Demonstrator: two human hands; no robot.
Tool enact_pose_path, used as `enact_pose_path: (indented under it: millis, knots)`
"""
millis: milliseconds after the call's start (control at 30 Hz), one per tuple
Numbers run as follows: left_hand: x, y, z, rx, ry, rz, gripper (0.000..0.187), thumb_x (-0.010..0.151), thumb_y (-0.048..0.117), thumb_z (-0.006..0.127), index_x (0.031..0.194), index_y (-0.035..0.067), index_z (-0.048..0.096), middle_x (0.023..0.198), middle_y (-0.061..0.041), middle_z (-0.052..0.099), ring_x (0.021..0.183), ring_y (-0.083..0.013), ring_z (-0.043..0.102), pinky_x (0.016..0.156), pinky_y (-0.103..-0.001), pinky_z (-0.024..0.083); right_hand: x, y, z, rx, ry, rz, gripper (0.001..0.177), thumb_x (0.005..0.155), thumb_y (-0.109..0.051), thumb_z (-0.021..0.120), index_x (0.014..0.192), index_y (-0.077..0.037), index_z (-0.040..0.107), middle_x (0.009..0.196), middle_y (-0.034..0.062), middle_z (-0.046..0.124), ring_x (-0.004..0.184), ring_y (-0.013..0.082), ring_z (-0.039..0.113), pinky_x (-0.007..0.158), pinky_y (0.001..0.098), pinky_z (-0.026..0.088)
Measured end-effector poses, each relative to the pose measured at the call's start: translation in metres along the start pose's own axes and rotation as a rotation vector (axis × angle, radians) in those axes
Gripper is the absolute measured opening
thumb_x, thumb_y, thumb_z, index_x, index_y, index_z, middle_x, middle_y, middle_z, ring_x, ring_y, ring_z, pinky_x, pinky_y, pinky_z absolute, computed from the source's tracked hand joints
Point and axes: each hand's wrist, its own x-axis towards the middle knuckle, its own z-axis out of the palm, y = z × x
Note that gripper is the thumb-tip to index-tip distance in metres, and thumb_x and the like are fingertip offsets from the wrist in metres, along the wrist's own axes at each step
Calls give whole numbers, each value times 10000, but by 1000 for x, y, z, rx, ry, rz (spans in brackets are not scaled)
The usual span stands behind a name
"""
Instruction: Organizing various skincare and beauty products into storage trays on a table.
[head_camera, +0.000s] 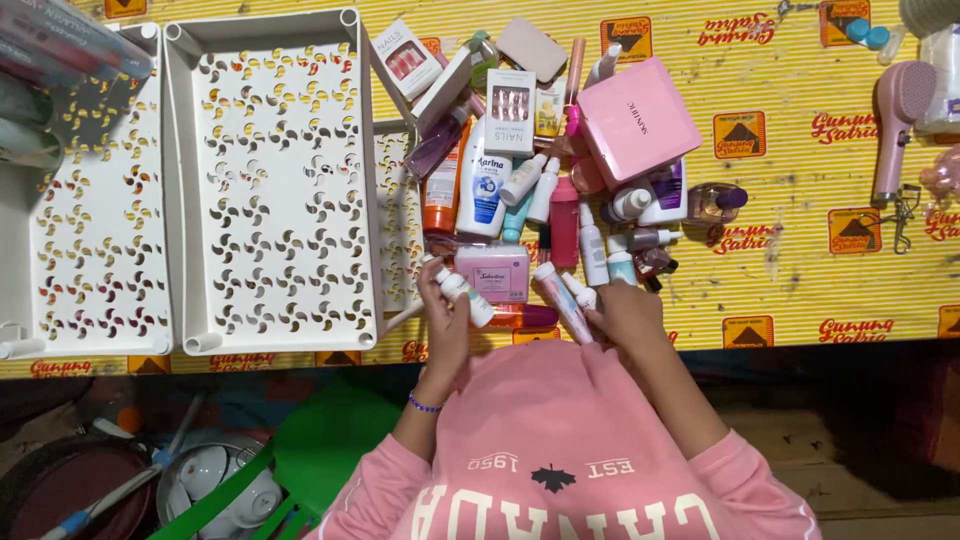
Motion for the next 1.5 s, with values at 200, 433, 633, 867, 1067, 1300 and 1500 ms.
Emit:
enact_pose_path:
  millis: [200,433,633,867,1067,1300,1500]
  knots:
    - [0,31,25,148,-223,119,424,861,14,385,1251,66,226,1043,-235,419,967,-351,472,798,-489,437,-7,4,-19,241,-74,19,478,684,-527,570,911,-113,645,814,109,639,835,334,627,687,463,499]
    - [0,70,31,399,-333,344,202,885,134,445,1084,111,418,917,-87,405,851,-295,487,738,-378,443,-17,24,-35,804,121,-51,344,672,-241,671,927,-13,633,671,161,573,716,297,587,668,395,465]
    - [-8,109,15,345,-341,474,274,888,120,442,1157,99,396,958,-132,420,894,-339,442,815,-400,367,1,1,4,929,85,-367,244,757,-80,539,934,82,587,1097,220,533,997,421,495,879,471,376]
    - [-42,142,-30,138,-237,581,468,814,7,542,1200,33,279,1156,-110,381,1025,-210,451,900,-299,389,2,-73,-14,1048,315,-306,273,755,-111,468,973,26,558,1114,95,418,952,220,420,822,284,346]
    - [-14,176,-101,-24,186,819,752,704,30,693,1210,-6,138,1064,-245,486,998,-339,532,848,-427,423,-3,-134,-129,1488,295,-618,409,683,-135,666,1047,-22,518,935,70,551,861,148,528,768,274,450]
    - [17,239,-212,219,431,839,704,813,13,631,1289,60,114,1122,-229,460,1020,-279,513,841,-353,426,19,-266,-246,805,506,-948,452,536,-164,836,925,-57,632,766,38,609,731,159,604,753,242,478]
    - [66,233,-270,491,556,840,647,784,62,687,1264,8,257,1173,-217,432,938,-366,553,761,-340,506,47,-387,-269,910,465,-1143,296,691,9,748,925,64,576,799,138,563,699,244,604,621,310,530]
